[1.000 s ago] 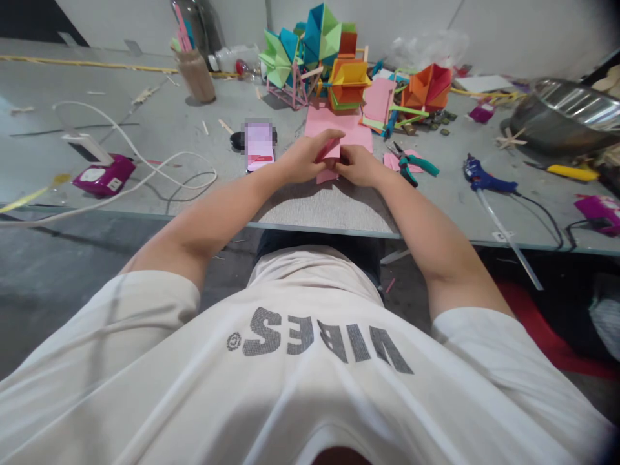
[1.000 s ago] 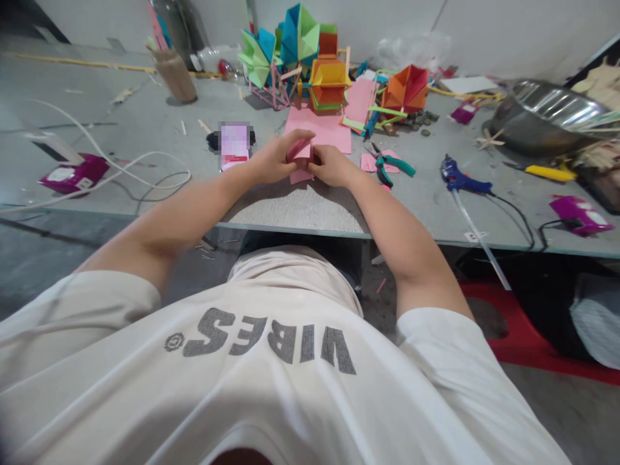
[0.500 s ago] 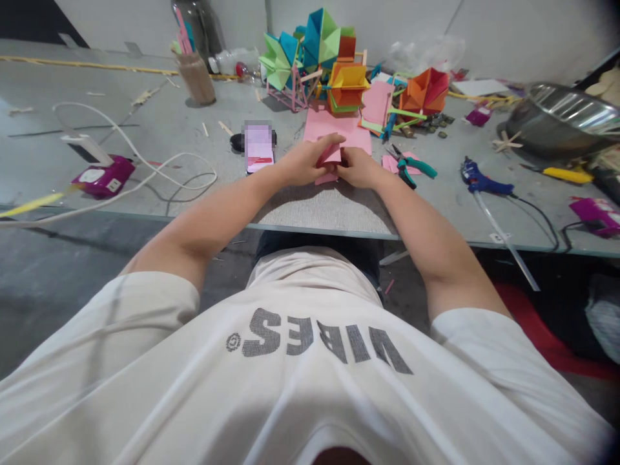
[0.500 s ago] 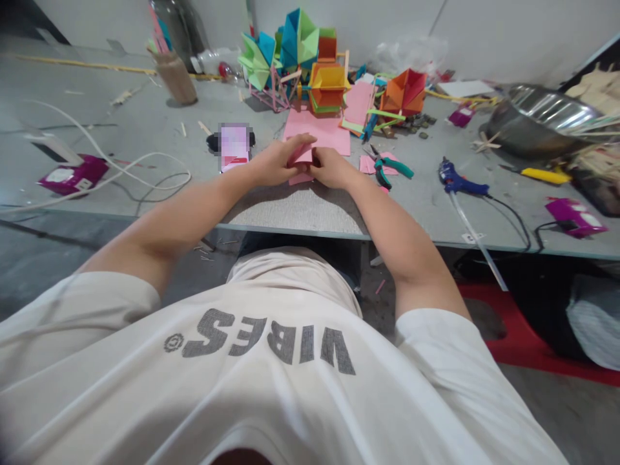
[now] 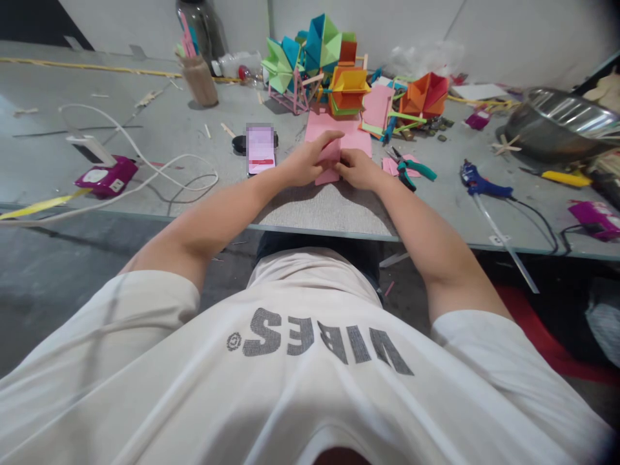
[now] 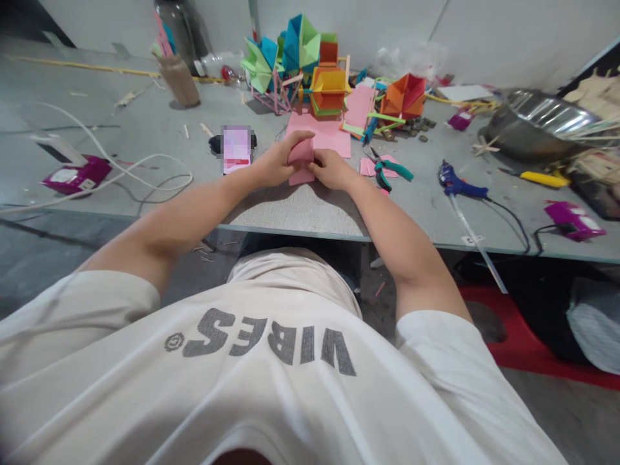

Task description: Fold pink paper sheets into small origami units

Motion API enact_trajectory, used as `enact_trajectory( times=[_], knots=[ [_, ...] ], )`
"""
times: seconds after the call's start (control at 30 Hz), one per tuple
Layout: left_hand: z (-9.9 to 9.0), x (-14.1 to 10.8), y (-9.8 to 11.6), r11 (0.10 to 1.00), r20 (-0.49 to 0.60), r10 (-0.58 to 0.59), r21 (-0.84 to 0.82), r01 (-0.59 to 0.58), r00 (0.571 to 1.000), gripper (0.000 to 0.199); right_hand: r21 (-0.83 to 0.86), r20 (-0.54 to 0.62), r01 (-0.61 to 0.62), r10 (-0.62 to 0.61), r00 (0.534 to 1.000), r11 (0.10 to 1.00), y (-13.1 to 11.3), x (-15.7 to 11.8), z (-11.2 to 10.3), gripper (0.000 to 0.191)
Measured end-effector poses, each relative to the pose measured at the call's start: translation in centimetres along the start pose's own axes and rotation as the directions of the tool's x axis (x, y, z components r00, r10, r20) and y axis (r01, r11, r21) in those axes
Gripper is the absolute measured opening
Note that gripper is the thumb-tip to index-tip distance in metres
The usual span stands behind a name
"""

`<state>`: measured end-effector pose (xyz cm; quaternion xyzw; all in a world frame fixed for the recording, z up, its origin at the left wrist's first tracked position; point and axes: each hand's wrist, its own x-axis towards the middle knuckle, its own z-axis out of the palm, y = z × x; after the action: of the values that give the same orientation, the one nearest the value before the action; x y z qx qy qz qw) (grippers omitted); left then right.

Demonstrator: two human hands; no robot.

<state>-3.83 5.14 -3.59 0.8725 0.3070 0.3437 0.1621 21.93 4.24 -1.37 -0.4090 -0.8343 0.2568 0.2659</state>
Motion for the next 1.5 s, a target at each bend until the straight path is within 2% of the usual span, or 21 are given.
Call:
enact_trajectory(
  times=[0.27,0.47,0.53,0.67,0.93,1.23,1.5],
  knots=[
    [0.3,0.6,-1.3,0.999,0.003,0.039,-0.008,-0.038,0.999,0.1,0.009,0.008,-0.043,0.043,0.999,0.999,-1.0,-0.3,-0.4,0.041],
    [-0.1,0.3,-0.3,0.999,0.011,0.039,-0.022,-0.038,0.999,0.114,0.002,0.013,-0.062,0.062,0.998,0.998,-1.6,-0.5,-0.4,0.051],
    [-0.3,0.2,0.4,0.999,0.014,0.029,-0.024,-0.029,0.999,0.114,0.009,0.016,-0.05,0.05,0.999,0.999,-1.3,-0.4,-0.4,0.05],
    [-0.6,0.0,1.2,0.999,0.027,0.013,-0.03,-0.013,1.0,0.101,0.019,0.014,-0.026,0.026,1.0,0.999,-0.8,-0.4,-0.3,0.043],
    [-0.4,0.0,0.5,0.998,0.024,0.004,-0.06,-0.002,1.0,0.089,0.026,0.032,-0.064,0.063,0.997,0.998,-1.7,-0.6,-0.6,0.044],
    [-0.4,0.2,-0.2,1.0,0.078,-0.024,0.018,0.023,0.997,0.1,0.011,0.037,-0.061,0.061,0.997,0.998,-1.9,-0.6,-0.6,0.028],
    [-0.5,0.0,0.1,1.0,0.085,0.007,0.004,-0.008,0.996,0.101,-0.004,0.041,-0.095,0.095,0.995,0.995,-2.3,-0.7,-0.8,0.029]
  ],
)
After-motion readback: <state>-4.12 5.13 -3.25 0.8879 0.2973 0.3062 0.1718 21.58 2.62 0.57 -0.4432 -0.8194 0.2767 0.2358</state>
